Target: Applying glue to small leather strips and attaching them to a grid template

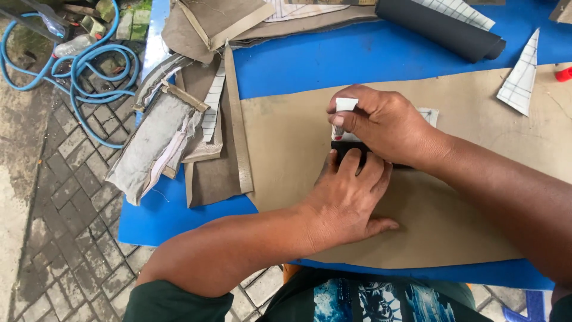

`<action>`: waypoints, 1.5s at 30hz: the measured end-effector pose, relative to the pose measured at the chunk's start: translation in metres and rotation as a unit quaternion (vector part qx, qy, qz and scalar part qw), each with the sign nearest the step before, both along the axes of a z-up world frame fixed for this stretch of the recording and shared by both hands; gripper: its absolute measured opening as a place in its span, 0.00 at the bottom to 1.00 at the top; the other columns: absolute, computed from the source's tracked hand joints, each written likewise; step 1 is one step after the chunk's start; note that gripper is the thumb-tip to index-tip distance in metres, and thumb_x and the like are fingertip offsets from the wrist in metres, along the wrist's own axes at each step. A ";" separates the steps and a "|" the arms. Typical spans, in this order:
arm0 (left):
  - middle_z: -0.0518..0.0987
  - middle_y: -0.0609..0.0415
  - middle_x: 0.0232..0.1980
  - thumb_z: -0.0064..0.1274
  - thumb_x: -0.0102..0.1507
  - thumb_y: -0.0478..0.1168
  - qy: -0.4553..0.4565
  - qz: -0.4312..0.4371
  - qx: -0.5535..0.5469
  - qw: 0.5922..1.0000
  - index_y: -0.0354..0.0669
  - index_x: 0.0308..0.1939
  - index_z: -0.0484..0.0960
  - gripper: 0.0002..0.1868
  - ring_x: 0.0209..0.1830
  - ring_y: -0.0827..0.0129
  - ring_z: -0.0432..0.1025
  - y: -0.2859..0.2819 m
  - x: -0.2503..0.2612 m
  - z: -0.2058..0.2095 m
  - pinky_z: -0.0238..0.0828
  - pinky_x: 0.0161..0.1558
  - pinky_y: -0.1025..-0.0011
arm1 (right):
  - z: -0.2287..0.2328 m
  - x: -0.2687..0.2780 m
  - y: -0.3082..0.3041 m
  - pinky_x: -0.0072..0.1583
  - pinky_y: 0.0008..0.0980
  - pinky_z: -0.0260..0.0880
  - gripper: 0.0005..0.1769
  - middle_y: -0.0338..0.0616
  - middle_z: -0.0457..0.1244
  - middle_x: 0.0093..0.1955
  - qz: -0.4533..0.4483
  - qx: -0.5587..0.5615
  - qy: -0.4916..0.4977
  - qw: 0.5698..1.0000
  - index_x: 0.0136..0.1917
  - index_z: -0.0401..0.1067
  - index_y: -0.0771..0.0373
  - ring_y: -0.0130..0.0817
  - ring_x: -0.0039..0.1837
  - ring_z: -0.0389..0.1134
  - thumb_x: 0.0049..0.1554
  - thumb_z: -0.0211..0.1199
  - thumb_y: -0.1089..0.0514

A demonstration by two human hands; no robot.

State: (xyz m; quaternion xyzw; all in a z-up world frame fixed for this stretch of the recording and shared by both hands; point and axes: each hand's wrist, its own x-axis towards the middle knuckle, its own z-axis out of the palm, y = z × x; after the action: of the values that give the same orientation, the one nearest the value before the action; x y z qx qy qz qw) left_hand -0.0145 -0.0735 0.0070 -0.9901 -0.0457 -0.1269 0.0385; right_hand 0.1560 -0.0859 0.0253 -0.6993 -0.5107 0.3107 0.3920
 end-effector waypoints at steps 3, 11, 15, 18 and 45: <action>0.68 0.47 0.58 0.55 0.51 0.82 0.001 -0.011 -0.025 1.000 0.37 0.66 0.74 0.58 0.54 0.52 0.64 0.003 0.002 -0.002 0.72 0.53 0.45 | 0.014 0.007 -0.006 0.53 0.33 0.67 0.08 0.29 0.70 0.56 0.017 -0.076 -0.050 0.996 0.55 0.74 0.50 0.28 0.51 0.71 0.65 0.56 0.53; 0.70 0.55 0.50 0.59 0.56 0.77 -0.009 -0.035 -0.032 0.999 0.51 0.71 0.71 0.50 0.43 0.58 0.66 0.026 0.016 -0.011 0.69 0.34 0.56 | 0.008 0.062 -0.070 0.48 0.32 0.65 0.07 0.34 0.70 0.45 0.000 -0.113 -0.125 0.986 0.54 0.74 0.53 0.31 0.43 0.69 0.65 0.58 0.53; 0.69 0.54 0.49 0.57 0.57 0.76 0.002 -0.032 -0.015 0.999 0.51 0.68 0.75 0.46 0.43 0.58 0.65 0.025 0.020 -0.007 0.68 0.33 0.56 | -0.004 0.080 -0.093 0.42 0.36 0.66 0.10 0.36 0.67 0.44 0.023 -0.057 -0.208 0.976 0.59 0.71 0.52 0.36 0.38 0.68 0.66 0.57 0.50; 0.69 0.55 0.48 0.56 0.57 0.76 0.006 -0.029 -0.012 0.999 0.52 0.67 0.76 0.44 0.42 0.59 0.65 0.024 0.021 -0.005 0.69 0.34 0.55 | -0.001 0.080 -0.096 0.44 0.41 0.70 0.14 0.39 0.68 0.48 0.018 -0.078 -0.230 0.970 0.59 0.71 0.57 0.41 0.44 0.71 0.66 0.56 0.48; 0.75 0.41 0.59 0.45 0.65 0.71 -0.082 0.003 -0.015 0.997 0.31 0.61 0.78 0.43 0.65 0.48 0.65 0.046 0.019 -0.005 0.71 0.59 0.56 | -0.017 0.091 -0.079 0.56 0.44 0.73 0.26 0.47 0.65 0.62 0.029 -0.112 -0.368 0.923 0.63 0.69 0.54 0.44 0.62 0.68 0.56 0.66 0.42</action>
State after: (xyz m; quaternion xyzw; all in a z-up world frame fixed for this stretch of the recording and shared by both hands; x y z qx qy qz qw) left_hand 0.0042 -0.0280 0.0015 -0.9768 -0.0533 -0.2066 0.0203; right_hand 0.2465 -0.1654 0.0079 -0.7885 -0.6010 0.0982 0.0863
